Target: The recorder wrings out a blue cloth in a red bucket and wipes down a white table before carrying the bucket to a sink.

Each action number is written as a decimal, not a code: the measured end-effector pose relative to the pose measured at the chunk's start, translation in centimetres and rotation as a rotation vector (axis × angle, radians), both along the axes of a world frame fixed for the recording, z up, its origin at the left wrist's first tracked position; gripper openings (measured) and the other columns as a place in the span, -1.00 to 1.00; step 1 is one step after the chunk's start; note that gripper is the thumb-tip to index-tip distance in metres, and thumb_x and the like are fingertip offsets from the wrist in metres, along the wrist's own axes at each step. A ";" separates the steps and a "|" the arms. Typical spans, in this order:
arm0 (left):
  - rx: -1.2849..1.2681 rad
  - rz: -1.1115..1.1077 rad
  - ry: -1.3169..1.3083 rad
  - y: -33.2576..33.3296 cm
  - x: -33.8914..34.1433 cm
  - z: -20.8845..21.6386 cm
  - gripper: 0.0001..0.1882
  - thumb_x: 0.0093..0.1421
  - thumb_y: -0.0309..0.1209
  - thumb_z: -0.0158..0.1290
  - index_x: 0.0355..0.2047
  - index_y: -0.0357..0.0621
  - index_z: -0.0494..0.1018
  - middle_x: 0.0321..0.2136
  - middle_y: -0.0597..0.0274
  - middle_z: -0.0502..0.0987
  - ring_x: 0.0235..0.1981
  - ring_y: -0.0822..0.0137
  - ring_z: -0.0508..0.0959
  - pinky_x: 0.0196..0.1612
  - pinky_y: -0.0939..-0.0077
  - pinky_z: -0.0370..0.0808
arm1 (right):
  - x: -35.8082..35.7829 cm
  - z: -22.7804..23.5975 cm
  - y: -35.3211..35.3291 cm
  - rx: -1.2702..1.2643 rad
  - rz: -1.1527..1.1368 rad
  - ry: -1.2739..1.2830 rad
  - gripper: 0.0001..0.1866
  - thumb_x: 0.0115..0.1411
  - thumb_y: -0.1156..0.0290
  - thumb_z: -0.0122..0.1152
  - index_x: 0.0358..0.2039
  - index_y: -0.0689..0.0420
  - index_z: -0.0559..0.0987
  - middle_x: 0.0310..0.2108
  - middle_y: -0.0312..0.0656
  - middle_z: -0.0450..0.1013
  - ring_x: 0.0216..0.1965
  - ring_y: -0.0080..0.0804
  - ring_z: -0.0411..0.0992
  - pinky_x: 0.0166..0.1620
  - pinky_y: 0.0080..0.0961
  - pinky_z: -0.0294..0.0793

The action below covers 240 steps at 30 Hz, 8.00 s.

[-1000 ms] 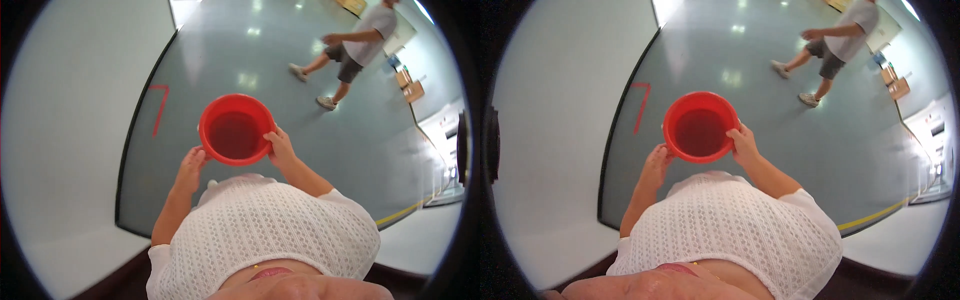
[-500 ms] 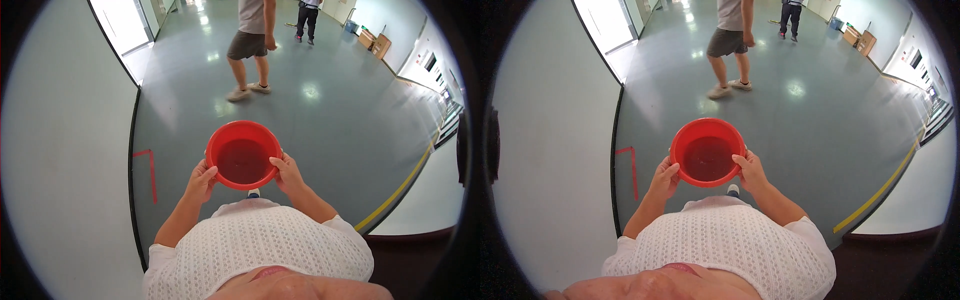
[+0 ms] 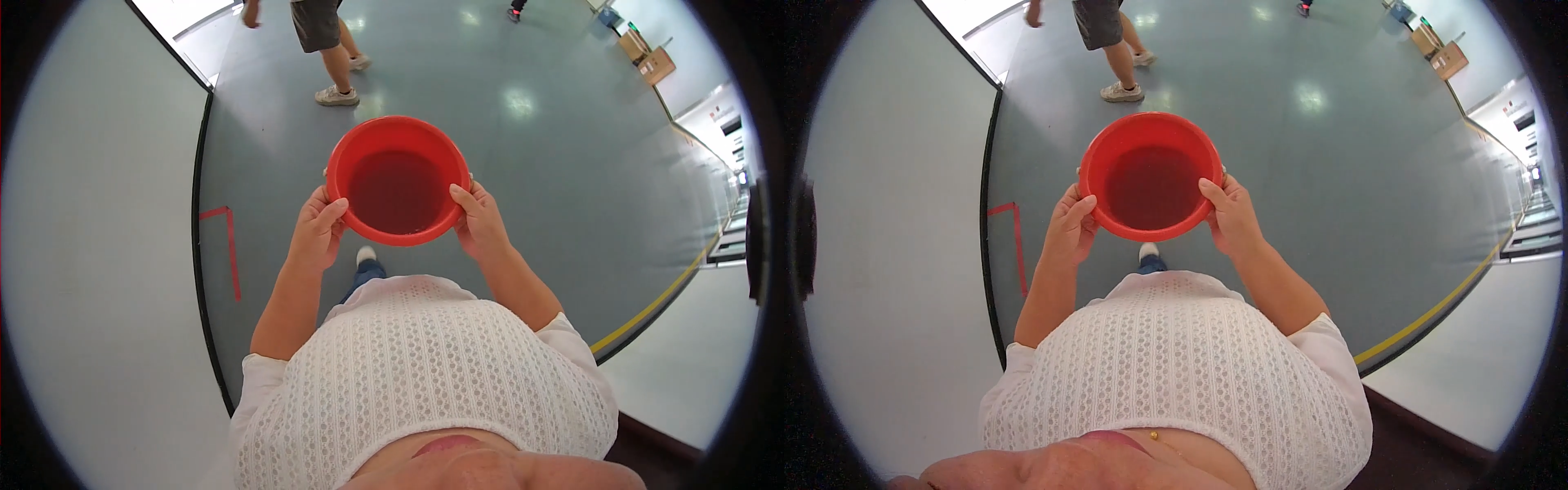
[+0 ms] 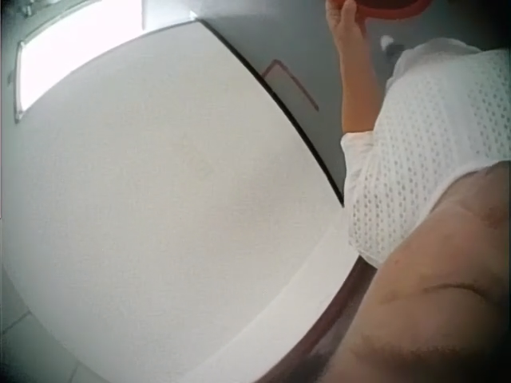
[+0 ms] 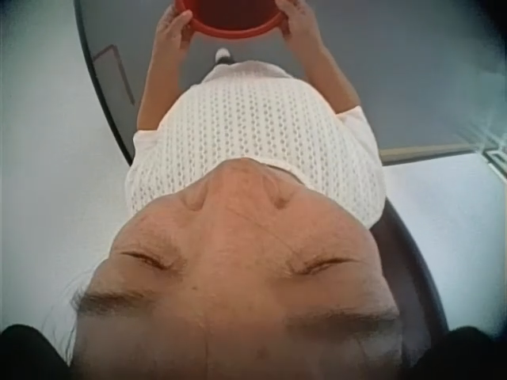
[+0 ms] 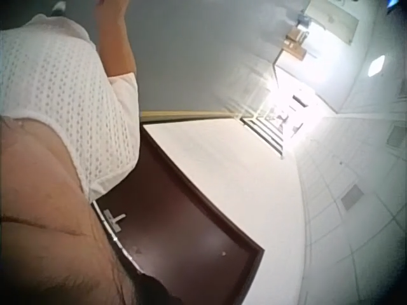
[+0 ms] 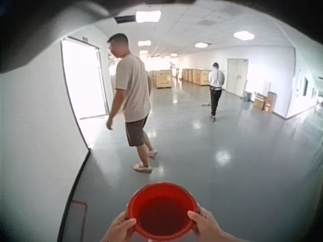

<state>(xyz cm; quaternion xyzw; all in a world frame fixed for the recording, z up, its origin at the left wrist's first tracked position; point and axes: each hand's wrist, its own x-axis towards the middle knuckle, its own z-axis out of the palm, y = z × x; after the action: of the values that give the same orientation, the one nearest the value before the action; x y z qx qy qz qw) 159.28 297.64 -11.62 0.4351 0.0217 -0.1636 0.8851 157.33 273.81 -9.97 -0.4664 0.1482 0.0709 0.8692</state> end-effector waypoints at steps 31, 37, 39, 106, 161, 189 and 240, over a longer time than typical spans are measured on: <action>-0.088 0.117 0.004 -0.5 51.7 -6.4 -0.80 0.09 -0.45 -0.02 -0.24 -0.14 0.34 -0.29 0.25 0.49 -0.31 0.45 0.50 -0.17 0.53 0.42 | 55.2 -5.2 -0.3 -0.033 0.140 -0.049 -0.80 0.13 0.46 0.03 -0.22 0.16 0.36 -0.29 -0.27 0.42 -0.33 -0.59 0.40 -0.23 -0.63 0.43; -0.042 0.074 -0.025 0.7 65.9 -7.4 -0.80 0.11 -0.41 0.00 -0.25 -0.13 0.33 -0.31 0.28 0.48 -0.32 0.47 0.49 -0.19 0.52 0.42 | 68.6 -7.1 0.9 -0.019 0.095 -0.053 -0.82 0.13 0.47 0.02 -0.23 0.17 0.36 -0.29 -0.25 0.42 -0.31 -0.59 0.41 -0.23 -0.62 0.44; -0.024 0.056 -0.041 0.0 70.0 -6.7 -0.79 0.10 -0.39 0.02 -0.25 -0.13 0.32 -0.32 0.29 0.48 -0.33 0.49 0.48 -0.20 0.53 0.41 | 72.1 -6.5 0.3 -0.023 0.061 -0.039 -0.82 0.13 0.46 0.02 -0.24 0.17 0.37 -0.29 -0.25 0.42 -0.31 -0.58 0.41 -0.23 -0.61 0.44; -0.014 -0.019 -0.071 -11.1 220.2 -11.4 -0.81 0.13 -0.51 -0.12 -0.22 -0.23 0.32 -0.30 0.20 0.48 -0.32 0.42 0.49 -0.20 0.49 0.44 | 220.4 -12.1 -10.8 0.032 0.022 -0.125 -0.81 0.15 0.29 0.06 -0.34 0.14 0.37 -0.35 -0.25 0.42 -0.36 -0.56 0.39 -0.23 -0.55 0.40; 0.033 0.030 -0.060 -13.8 344.5 -12.8 -0.80 0.06 -0.47 -0.01 -0.26 -0.16 0.36 -0.32 0.24 0.51 -0.34 0.45 0.51 -0.23 0.57 0.45 | 345.6 -13.6 -13.7 0.062 0.026 -0.065 -0.89 0.18 0.37 -0.03 -0.32 0.12 0.35 -0.36 -0.28 0.42 -0.39 -0.60 0.39 -0.28 -0.60 0.42; 0.021 -0.040 -0.068 -18.2 412.9 -12.7 -0.81 0.04 -0.48 0.01 -0.29 -0.14 0.34 -0.38 0.30 0.50 -0.39 0.49 0.49 -0.30 0.60 0.45 | 412.5 -14.3 -18.0 0.055 -0.015 -0.099 -0.89 0.17 0.39 -0.01 -0.34 0.13 0.34 -0.42 -0.27 0.42 -0.47 -0.60 0.40 -0.39 -0.62 0.44; 0.030 -0.022 -0.084 -26.6 538.9 -14.0 -0.83 0.07 -0.51 -0.01 -0.29 -0.15 0.32 -0.36 0.29 0.47 -0.39 0.54 0.46 -0.31 0.68 0.40 | 538.9 -14.4 -25.5 0.081 -0.030 -0.120 -0.91 0.17 0.41 -0.01 -0.34 0.12 0.36 -0.32 -0.24 0.44 -0.34 -0.56 0.43 -0.25 -0.63 0.43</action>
<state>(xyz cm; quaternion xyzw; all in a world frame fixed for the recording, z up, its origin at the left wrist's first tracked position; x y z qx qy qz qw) 698.21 271.07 -25.60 0.4549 -0.0176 -0.1545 0.8769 696.25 248.27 -24.35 -0.4319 0.0999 0.0359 0.8957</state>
